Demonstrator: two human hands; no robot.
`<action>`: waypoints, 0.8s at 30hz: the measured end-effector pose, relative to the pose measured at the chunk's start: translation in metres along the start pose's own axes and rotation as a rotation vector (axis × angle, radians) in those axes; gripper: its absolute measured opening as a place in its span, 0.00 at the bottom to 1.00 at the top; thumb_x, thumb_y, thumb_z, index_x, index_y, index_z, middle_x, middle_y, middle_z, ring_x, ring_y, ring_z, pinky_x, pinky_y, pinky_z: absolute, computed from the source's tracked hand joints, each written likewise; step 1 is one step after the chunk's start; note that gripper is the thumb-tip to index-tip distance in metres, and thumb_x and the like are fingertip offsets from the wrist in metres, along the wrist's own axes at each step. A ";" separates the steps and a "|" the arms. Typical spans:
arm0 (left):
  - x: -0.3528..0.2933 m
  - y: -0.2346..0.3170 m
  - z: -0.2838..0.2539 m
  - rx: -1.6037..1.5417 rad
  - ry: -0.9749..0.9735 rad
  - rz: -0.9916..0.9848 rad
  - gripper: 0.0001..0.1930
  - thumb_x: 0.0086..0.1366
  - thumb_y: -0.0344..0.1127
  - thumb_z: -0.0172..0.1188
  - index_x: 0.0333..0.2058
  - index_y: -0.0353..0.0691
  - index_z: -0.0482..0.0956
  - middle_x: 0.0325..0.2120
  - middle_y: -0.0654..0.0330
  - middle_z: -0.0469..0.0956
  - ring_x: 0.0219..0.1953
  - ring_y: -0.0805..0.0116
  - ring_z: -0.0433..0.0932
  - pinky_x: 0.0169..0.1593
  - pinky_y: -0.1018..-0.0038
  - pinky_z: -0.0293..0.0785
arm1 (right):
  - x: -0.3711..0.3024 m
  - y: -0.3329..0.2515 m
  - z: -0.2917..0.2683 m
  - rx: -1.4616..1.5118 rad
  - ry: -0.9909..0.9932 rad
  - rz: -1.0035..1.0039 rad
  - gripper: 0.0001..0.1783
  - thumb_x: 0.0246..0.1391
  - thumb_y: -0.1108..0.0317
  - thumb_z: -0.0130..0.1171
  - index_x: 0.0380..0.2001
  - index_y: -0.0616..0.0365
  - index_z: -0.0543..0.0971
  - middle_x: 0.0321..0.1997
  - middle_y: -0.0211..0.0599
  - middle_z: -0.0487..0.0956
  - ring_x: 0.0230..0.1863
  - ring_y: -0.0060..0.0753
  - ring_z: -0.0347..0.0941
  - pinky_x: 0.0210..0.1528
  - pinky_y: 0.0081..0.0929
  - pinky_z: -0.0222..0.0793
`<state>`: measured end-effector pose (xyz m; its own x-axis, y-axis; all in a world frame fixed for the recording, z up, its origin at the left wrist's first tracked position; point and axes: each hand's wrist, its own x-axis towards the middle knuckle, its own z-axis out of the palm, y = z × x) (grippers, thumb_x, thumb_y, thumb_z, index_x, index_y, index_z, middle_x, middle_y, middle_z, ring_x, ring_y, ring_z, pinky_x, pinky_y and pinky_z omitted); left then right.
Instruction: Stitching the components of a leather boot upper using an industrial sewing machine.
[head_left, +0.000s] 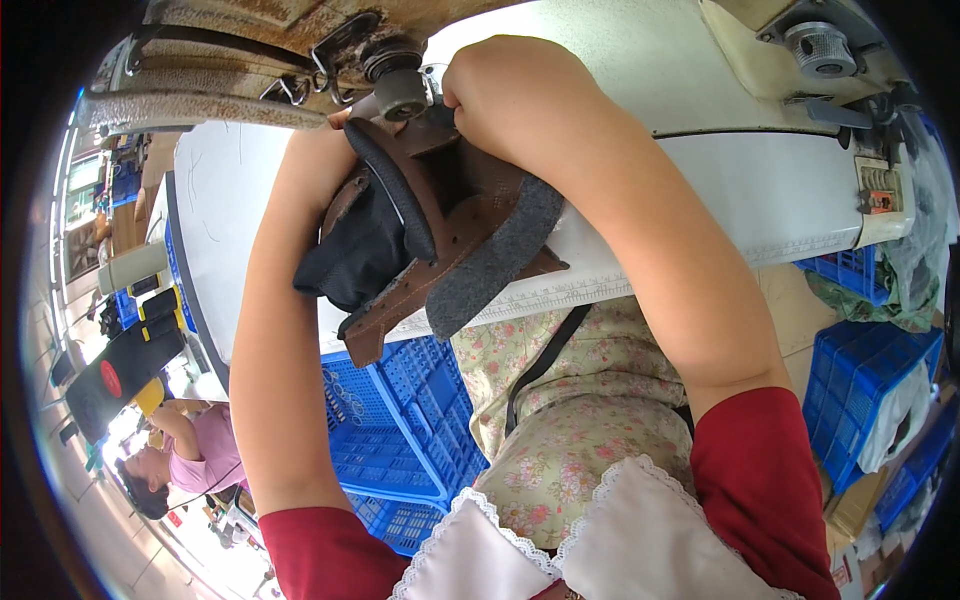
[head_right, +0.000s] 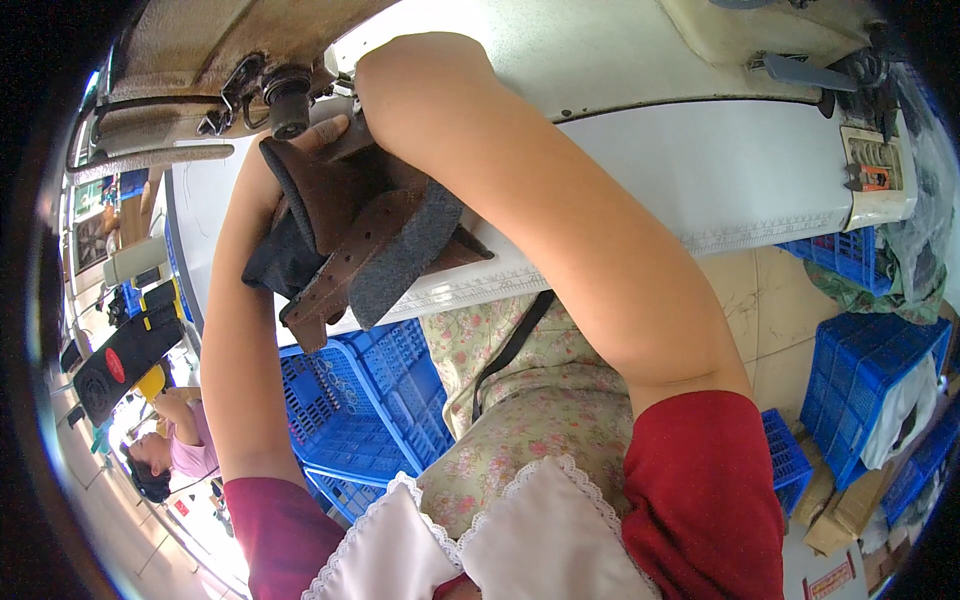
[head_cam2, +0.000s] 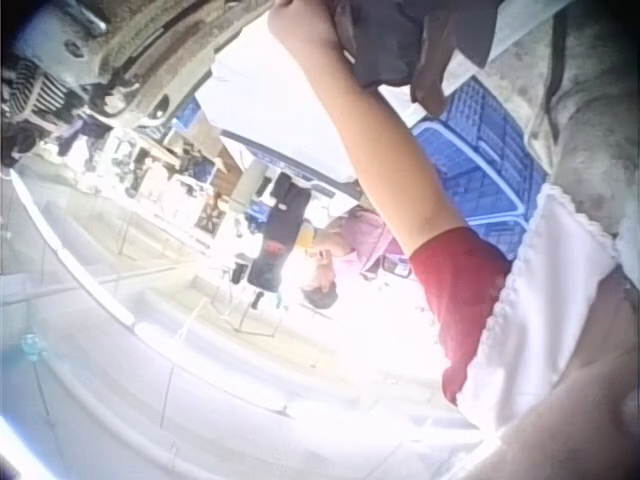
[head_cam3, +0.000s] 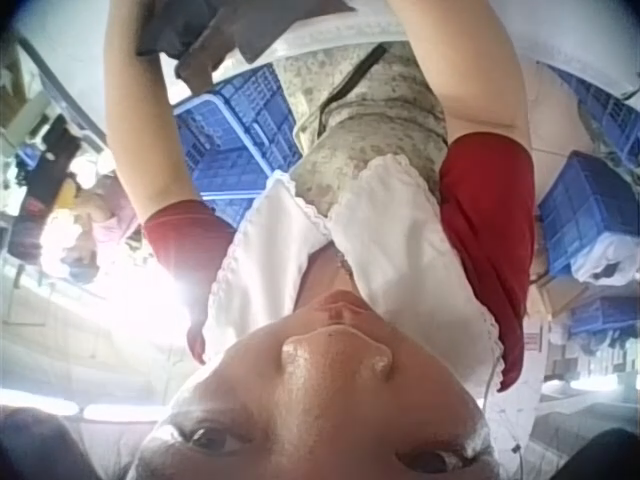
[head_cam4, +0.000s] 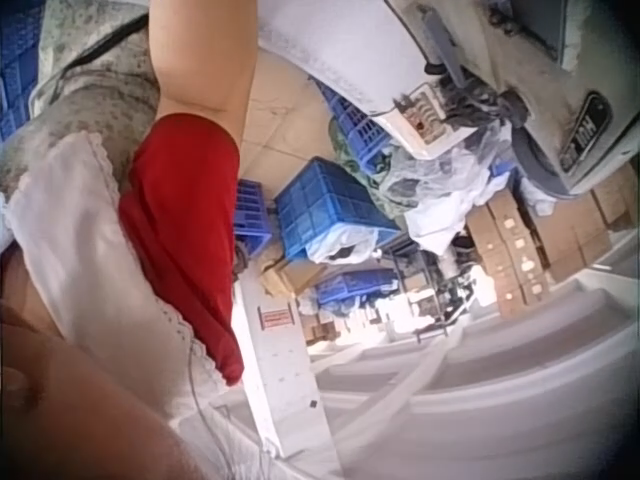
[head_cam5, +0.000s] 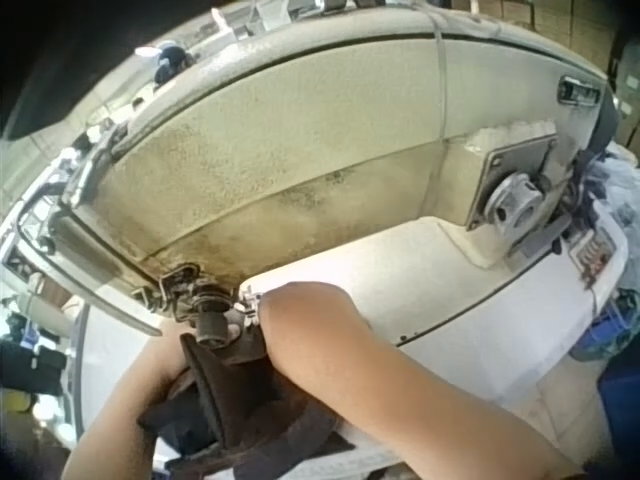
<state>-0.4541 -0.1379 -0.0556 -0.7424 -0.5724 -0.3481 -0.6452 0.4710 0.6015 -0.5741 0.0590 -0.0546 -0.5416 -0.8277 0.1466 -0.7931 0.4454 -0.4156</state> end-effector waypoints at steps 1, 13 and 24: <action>0.002 -0.004 0.000 0.052 0.028 -0.004 0.27 0.50 0.50 0.73 0.45 0.39 0.85 0.33 0.58 0.85 0.36 0.73 0.81 0.43 0.75 0.74 | -0.001 0.000 0.002 0.022 0.027 -0.008 0.07 0.43 0.68 0.60 0.27 0.51 0.86 0.28 0.42 0.83 0.35 0.45 0.80 0.39 0.40 0.76; 0.004 0.000 0.000 -0.047 -0.034 0.003 0.24 0.50 0.47 0.72 0.42 0.37 0.85 0.33 0.58 0.85 0.36 0.74 0.81 0.41 0.75 0.74 | 0.004 0.001 -0.001 0.008 -0.007 -0.002 0.07 0.45 0.69 0.60 0.28 0.50 0.86 0.29 0.41 0.83 0.36 0.44 0.81 0.40 0.39 0.77; 0.013 -0.005 -0.001 0.131 -0.022 0.094 0.18 0.60 0.41 0.66 0.44 0.35 0.82 0.37 0.56 0.83 0.40 0.67 0.80 0.46 0.71 0.74 | 0.006 0.008 0.007 0.048 0.077 -0.016 0.08 0.46 0.69 0.59 0.29 0.51 0.86 0.29 0.40 0.83 0.36 0.43 0.81 0.41 0.39 0.76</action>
<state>-0.4598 -0.1485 -0.0623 -0.8035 -0.5075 -0.3111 -0.5896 0.6065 0.5334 -0.5818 0.0558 -0.0633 -0.5506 -0.8049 0.2213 -0.7884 0.4143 -0.4546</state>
